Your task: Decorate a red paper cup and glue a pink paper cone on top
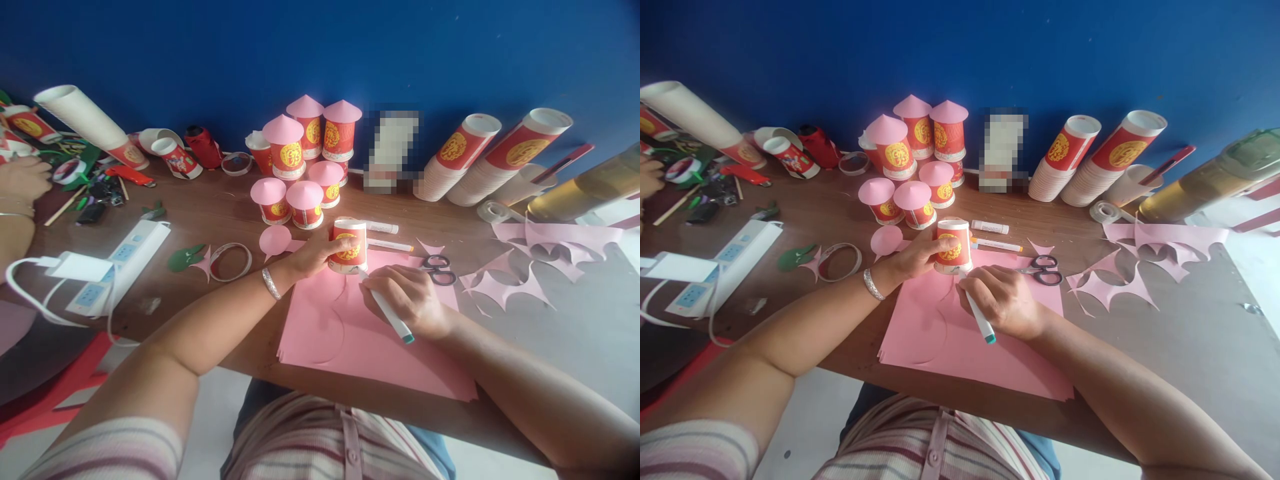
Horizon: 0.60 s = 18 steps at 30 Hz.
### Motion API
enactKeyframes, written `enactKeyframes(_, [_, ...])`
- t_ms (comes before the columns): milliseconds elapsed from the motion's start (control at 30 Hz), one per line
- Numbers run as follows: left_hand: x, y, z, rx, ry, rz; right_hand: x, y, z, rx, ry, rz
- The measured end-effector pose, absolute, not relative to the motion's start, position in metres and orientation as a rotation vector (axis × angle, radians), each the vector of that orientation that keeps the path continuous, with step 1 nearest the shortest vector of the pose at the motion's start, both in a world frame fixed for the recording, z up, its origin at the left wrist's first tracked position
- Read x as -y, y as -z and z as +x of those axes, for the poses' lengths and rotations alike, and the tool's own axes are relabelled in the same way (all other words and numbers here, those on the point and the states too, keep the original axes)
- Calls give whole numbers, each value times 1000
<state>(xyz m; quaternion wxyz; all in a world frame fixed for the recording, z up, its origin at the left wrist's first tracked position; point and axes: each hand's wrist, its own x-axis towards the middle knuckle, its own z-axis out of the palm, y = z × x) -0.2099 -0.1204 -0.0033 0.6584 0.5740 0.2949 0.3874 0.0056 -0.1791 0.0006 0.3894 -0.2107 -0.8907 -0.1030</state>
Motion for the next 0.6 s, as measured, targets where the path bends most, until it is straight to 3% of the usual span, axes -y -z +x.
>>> enactKeyframes(600, [122, 3, -210, -637, -867, 1240, 185, -2, 1, 2290, 259, -551])
